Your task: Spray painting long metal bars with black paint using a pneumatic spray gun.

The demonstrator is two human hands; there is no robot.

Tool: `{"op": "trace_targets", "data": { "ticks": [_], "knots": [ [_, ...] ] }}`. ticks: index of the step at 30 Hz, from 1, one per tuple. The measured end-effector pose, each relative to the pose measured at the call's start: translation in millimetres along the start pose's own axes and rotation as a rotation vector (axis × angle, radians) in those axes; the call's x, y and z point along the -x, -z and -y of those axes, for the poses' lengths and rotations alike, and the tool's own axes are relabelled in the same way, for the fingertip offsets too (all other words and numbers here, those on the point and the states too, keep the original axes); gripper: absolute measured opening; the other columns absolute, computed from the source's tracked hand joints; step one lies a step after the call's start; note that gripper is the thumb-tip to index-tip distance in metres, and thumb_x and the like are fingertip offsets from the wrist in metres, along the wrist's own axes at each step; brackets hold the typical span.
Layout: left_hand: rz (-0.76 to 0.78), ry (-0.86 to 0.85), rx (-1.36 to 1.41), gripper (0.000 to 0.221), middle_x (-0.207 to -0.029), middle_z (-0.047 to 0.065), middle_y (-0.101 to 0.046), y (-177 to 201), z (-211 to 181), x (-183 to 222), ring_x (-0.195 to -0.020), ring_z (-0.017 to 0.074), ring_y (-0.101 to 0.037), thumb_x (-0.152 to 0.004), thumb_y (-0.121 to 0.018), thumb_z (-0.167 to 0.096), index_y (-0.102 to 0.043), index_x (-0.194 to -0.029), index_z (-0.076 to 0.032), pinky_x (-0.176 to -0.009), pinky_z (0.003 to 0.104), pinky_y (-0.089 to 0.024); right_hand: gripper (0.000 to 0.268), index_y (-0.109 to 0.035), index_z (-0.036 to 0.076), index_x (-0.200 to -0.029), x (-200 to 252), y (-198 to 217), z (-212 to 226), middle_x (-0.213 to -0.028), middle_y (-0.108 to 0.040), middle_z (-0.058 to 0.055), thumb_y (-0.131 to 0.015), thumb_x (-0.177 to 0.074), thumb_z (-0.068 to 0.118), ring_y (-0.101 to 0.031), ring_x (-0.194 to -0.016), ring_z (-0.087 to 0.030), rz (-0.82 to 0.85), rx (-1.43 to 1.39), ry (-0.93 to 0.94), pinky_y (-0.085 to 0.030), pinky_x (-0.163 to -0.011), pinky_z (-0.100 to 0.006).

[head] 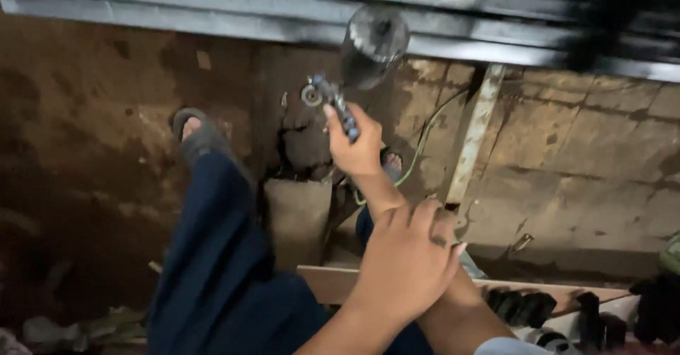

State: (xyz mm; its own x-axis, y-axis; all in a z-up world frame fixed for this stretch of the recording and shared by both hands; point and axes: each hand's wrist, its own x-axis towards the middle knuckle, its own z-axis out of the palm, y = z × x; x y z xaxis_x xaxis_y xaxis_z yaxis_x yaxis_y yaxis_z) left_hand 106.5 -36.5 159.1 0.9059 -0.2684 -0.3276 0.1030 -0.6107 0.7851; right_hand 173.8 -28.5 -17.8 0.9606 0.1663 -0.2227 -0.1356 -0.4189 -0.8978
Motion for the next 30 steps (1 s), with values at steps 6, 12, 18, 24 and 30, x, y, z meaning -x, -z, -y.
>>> {"op": "trace_targets", "data": {
  "ticks": [6,12,18,24,30],
  "knots": [
    [0.036,-0.016,0.017,0.041,-0.135,0.024,-0.06,-20,1,7,-0.113,0.0451,-0.057,-0.101,-0.06,-0.034,-0.074,-0.112,0.003,-0.091,0.059,-0.046,0.037,-0.061,0.016,-0.071,-7,4,-4,-0.06,-0.057,0.005,-0.063,-0.099,0.04,-0.054,-0.056,-0.01,-0.112,0.027,-0.043,-0.045,-0.058,-0.03],
    [0.003,-0.022,-0.061,0.041,-0.13,0.022,-0.063,-29,5,14,-0.109,0.0418,-0.061,-0.096,-0.068,-0.035,-0.075,-0.114,0.001,-0.087,0.055,-0.049,0.038,-0.063,0.014,-0.072,-9,26,-12,-0.064,-0.069,0.003,-0.061,-0.098,0.041,-0.065,-0.06,-0.012,-0.164,0.045,-0.094,-0.05,-0.063,-0.03],
    [0.089,-0.049,-0.065,0.043,-0.132,0.021,-0.062,-19,0,11,-0.107,0.0406,-0.06,-0.101,-0.062,-0.036,-0.074,-0.113,0.004,-0.088,0.054,-0.049,0.042,-0.063,0.016,-0.069,-9,53,-22,-0.061,-0.068,0.003,-0.059,-0.098,0.046,-0.067,-0.058,-0.014,-0.249,0.121,-0.115,-0.052,-0.062,-0.031],
    [0.109,-0.056,-0.077,0.037,-0.123,0.019,-0.062,-18,-1,12,-0.099,0.0361,-0.063,-0.1,-0.063,-0.031,-0.067,-0.121,-0.001,-0.082,0.051,-0.052,0.041,-0.067,0.012,-0.075,-9,77,-34,-0.064,-0.071,0.001,-0.061,-0.095,0.048,-0.072,-0.061,-0.013,-0.305,0.051,-0.25,-0.059,-0.066,-0.031],
    [0.117,-0.061,-0.109,0.036,-0.122,0.018,-0.063,-25,-1,16,-0.096,0.0364,-0.063,-0.099,-0.064,-0.032,-0.066,-0.12,-0.003,-0.079,0.05,-0.052,0.04,-0.066,0.013,-0.075,-10,101,-32,-0.063,-0.07,0.001,-0.062,-0.095,0.047,-0.071,-0.058,-0.01,-0.365,0.035,-0.352,-0.059,-0.06,-0.028]
  ]
}}
